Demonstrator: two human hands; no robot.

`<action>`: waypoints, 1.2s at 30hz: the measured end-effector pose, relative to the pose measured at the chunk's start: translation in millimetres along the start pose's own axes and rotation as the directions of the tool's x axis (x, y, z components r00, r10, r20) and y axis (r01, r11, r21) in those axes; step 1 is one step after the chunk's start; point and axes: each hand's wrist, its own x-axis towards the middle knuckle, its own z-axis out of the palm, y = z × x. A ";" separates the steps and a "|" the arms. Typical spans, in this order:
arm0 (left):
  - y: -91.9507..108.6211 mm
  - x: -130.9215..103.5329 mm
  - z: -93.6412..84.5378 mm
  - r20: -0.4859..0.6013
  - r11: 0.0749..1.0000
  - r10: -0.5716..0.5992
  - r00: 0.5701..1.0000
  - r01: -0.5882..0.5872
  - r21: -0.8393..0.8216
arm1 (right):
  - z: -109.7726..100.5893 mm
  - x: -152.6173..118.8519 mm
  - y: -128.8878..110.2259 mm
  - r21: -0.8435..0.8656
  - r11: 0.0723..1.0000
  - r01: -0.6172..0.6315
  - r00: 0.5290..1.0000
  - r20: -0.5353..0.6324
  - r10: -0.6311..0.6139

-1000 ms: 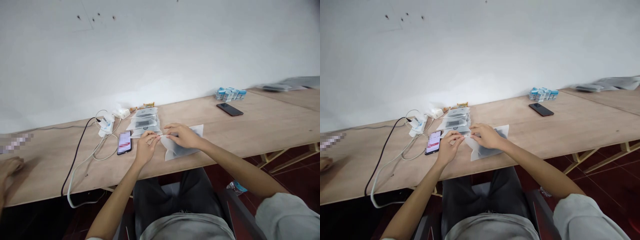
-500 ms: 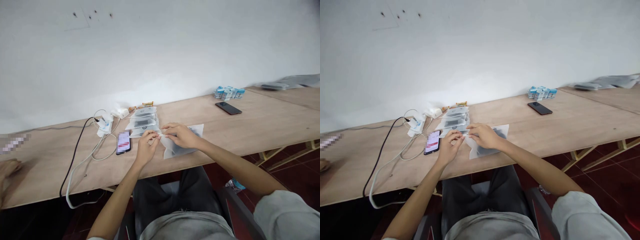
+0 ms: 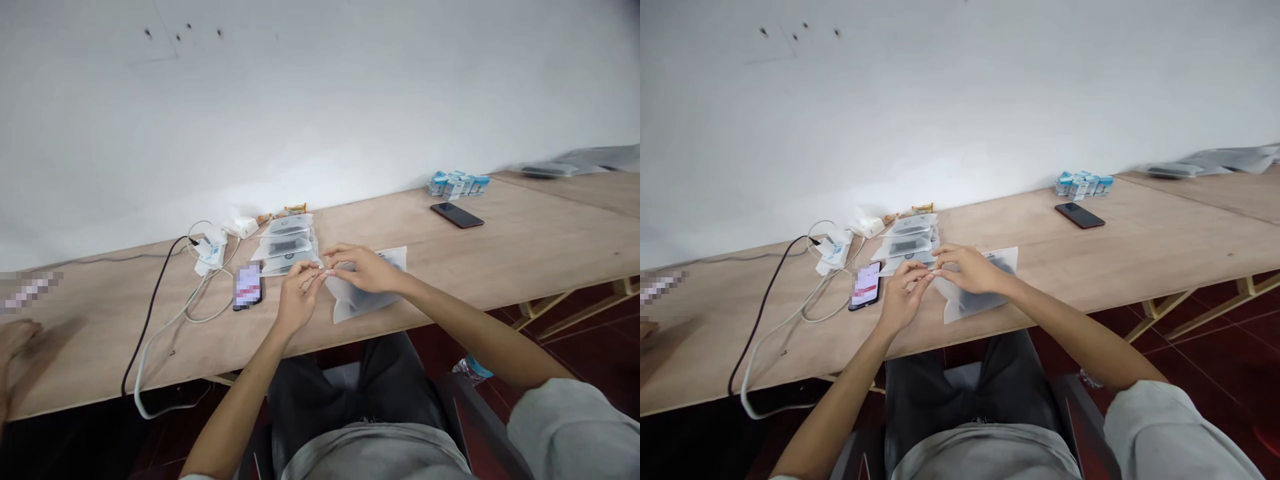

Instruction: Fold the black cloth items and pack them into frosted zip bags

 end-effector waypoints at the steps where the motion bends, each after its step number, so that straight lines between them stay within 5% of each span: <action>1: 1.2 0.2 1.6 -0.009 1.000 0.001 1.000 -0.001 0.005 | -1.1 0.4 -0.1 0.000 1.000 0.013 1.000 0.012 -0.013; 8: 8.5 7.1 6.1 -0.055 0.997 0.036 0.998 -0.032 0.073 | -20.3 -10.2 5.0 -0.121 0.990 0.065 0.998 -0.002 -0.066; 13: -14.8 13.2 -9.7 -0.133 0.993 0.021 0.991 -0.005 0.122 | -53.3 -42.8 31.2 -0.246 0.969 -0.035 0.998 -0.053 0.023; 20: -33.3 51.9 -10.4 -0.250 0.971 0.126 0.960 -0.068 0.230 | -75.4 -47.6 69.8 -0.395 0.905 -0.157 0.952 -0.304 0.032; 22: -31.6 55.4 -13.3 -0.229 0.954 0.187 0.955 -0.121 0.273 | -74.9 -51.1 73.0 -0.426 0.883 -0.197 0.927 -0.375 0.025; 24: -33.8 47.0 -19.0 -0.077 0.942 0.183 0.980 -0.152 0.301 | -70.8 -63.3 75.8 -0.429 0.878 -0.213 0.942 -0.328 0.068; 26: -40.8 29.6 -22.9 0.129 0.940 0.099 0.987 -0.136 0.312 | -62.6 -80.2 80.6 -0.395 0.892 -0.220 0.970 -0.188 0.156; 29: -54.4 3.3 -16.8 0.241 0.943 -0.043 0.969 -0.040 0.329 | -45.3 -96.9 92.8 -0.343 0.883 -0.319 0.948 -0.109 0.300; 36: -69.4 3.9 27.8 -0.044 0.852 -0.249 0.968 0.240 0.465 | -8.5 -75.1 115.7 -0.285 0.847 -0.449 0.893 -0.135 0.429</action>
